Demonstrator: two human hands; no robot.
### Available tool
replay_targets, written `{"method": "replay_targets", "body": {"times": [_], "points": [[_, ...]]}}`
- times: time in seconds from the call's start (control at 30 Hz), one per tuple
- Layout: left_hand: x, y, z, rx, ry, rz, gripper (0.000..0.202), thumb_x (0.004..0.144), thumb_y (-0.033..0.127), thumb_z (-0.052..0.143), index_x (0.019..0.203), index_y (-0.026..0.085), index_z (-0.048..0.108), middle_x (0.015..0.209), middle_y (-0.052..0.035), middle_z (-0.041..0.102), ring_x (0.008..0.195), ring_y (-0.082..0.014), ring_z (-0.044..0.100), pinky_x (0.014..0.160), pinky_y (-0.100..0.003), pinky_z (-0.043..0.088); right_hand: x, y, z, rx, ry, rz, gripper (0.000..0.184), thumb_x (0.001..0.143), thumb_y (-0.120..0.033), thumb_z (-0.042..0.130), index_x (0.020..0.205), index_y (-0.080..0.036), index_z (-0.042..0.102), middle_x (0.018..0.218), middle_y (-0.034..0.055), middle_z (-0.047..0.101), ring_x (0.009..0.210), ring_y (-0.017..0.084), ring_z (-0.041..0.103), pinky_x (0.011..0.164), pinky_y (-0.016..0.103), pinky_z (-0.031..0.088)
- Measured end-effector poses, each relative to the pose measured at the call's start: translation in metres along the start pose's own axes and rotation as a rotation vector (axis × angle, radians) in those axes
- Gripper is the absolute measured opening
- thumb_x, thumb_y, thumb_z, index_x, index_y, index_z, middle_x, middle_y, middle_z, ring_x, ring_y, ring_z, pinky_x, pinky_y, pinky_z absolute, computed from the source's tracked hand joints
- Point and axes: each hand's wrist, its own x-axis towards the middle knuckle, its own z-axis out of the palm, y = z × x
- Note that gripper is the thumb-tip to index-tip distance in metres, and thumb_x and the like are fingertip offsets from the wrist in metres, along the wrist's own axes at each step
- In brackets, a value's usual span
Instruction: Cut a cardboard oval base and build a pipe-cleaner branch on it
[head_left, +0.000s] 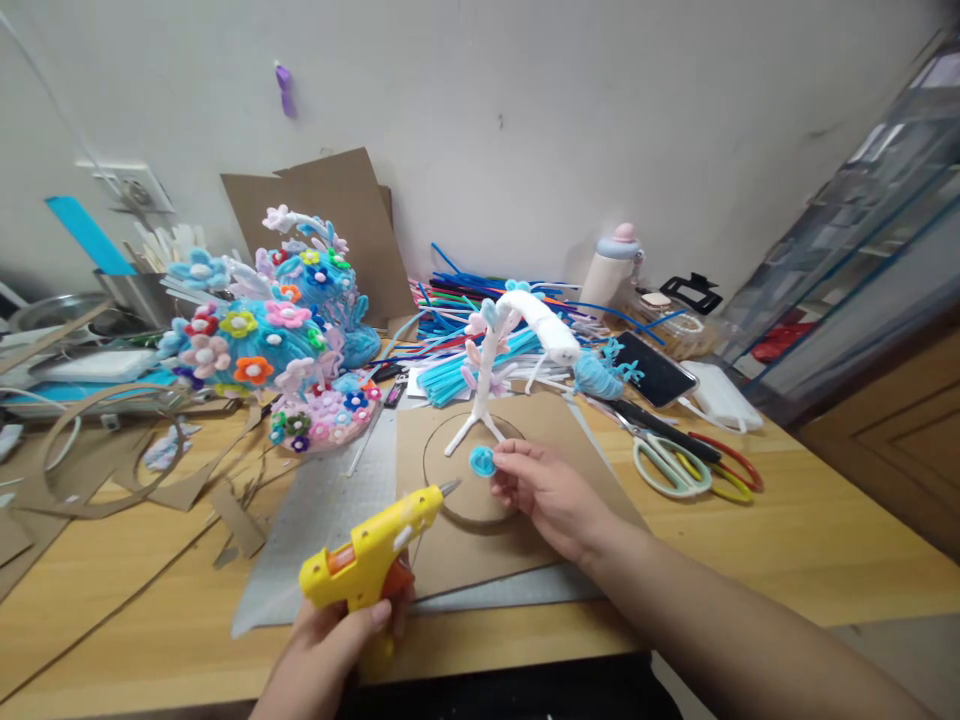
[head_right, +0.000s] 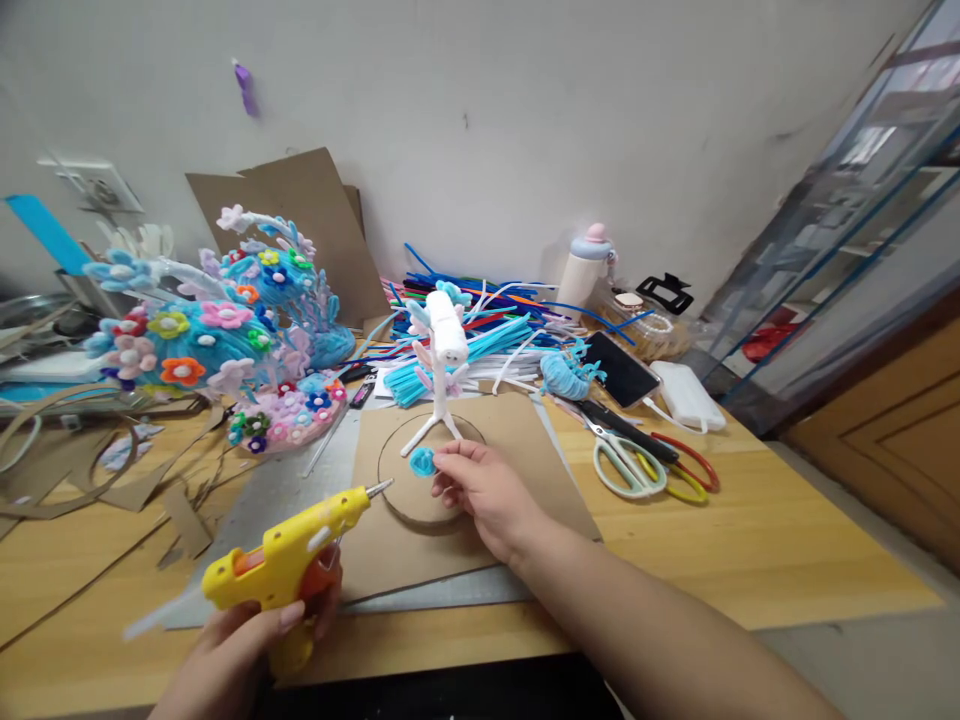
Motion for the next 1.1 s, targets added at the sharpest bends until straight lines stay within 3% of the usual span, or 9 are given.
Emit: {"method": "replay_targets", "body": {"times": [0.13,0.27,0.43,0.57,0.67,0.77,0.9,0.97,1.1], "points": [[-0.004,0.009,0.018,-0.263,-0.062,-0.106,0.025,0.069,0.036,0.07,0.085,0.017,0.069,0.082,-0.0068,0.065,0.054,-0.0104,0.049,0.049,-0.022,0.04,0.0,0.006,0.003,-0.101,-0.006,-0.022,0.026,0.064,-0.039,0.072,0.069,-0.017,0.058,0.056,-0.0034,0.057,0.053,0.009,0.05,0.051,0.023,0.03],[-0.003,0.014,0.032,-0.394,-0.137,-0.159,0.024,0.075,0.039,0.067,0.08,0.015,0.065,0.076,-0.0056,0.063,0.05,-0.0066,0.045,0.051,-0.02,0.04,-0.002,0.009,0.005,-0.159,-0.014,-0.037,0.025,0.066,-0.039,0.07,0.069,-0.017,0.058,0.055,-0.0035,0.056,0.051,0.008,0.046,0.051,0.023,0.03],[0.0,0.007,0.036,-0.281,-0.045,-0.099,0.032,0.071,0.046,0.071,0.077,0.015,0.063,0.071,-0.0045,0.065,0.047,-0.0078,0.048,0.044,-0.019,0.039,-0.005,0.009,0.006,-0.123,-0.043,-0.023,0.024,0.067,-0.038,0.07,0.07,-0.017,0.057,0.055,-0.0039,0.055,0.052,0.009,0.047,0.052,0.024,0.03],[-0.003,0.001,0.035,-0.216,0.058,-0.088,0.044,0.072,0.059,0.063,0.076,0.016,0.066,0.07,-0.0054,0.066,0.051,-0.0116,0.052,0.047,-0.023,0.044,-0.006,0.009,0.007,-0.028,-0.067,0.044,0.027,0.064,-0.037,0.073,0.071,-0.018,0.056,0.058,-0.0041,0.055,0.052,0.009,0.048,0.051,0.023,0.029],[-0.007,-0.002,0.032,-0.067,0.174,-0.003,0.043,0.072,0.06,0.061,0.079,0.019,0.069,0.075,-0.0059,0.068,0.062,-0.0165,0.058,0.058,-0.027,0.048,-0.006,0.01,0.006,-0.01,-0.068,0.059,0.028,0.063,-0.037,0.074,0.071,-0.018,0.055,0.058,-0.004,0.055,0.051,0.008,0.048,0.05,0.023,0.029],[-0.007,-0.002,0.027,0.219,0.239,0.202,0.031,0.076,0.052,0.062,0.078,0.023,0.071,0.078,-0.0056,0.069,0.072,-0.0212,0.06,0.069,-0.031,0.047,-0.007,0.012,0.006,-0.1,-0.051,0.017,0.025,0.066,-0.037,0.071,0.07,-0.018,0.056,0.055,-0.0036,0.056,0.051,0.009,0.048,0.05,0.023,0.03],[-0.002,0.003,0.021,0.567,0.067,0.538,0.016,0.08,0.035,0.058,0.074,0.024,0.067,0.069,-0.0043,0.062,0.068,-0.0218,0.054,0.065,-0.033,0.04,-0.011,0.011,0.009,-0.225,-0.017,-0.048,0.022,0.068,-0.035,0.068,0.067,-0.018,0.055,0.052,-0.0036,0.056,0.049,0.008,0.045,0.05,0.023,0.031],[0.001,0.006,0.02,0.663,0.01,0.621,0.013,0.082,0.028,0.056,0.073,0.023,0.065,0.068,-0.0038,0.06,0.066,-0.0208,0.051,0.063,-0.033,0.037,-0.013,0.009,0.011,-0.247,-0.014,-0.061,0.022,0.067,-0.034,0.068,0.065,-0.018,0.053,0.05,-0.0041,0.055,0.048,0.008,0.044,0.051,0.024,0.032],[0.003,0.005,0.021,0.74,0.011,0.719,0.017,0.083,0.024,0.052,0.068,0.021,0.056,0.062,-0.0018,0.055,0.062,-0.0188,0.046,0.061,-0.032,0.032,-0.015,0.006,0.014,-0.257,-0.015,-0.072,0.021,0.067,-0.033,0.067,0.064,-0.019,0.052,0.05,-0.0047,0.054,0.048,0.008,0.043,0.051,0.024,0.034]]}}
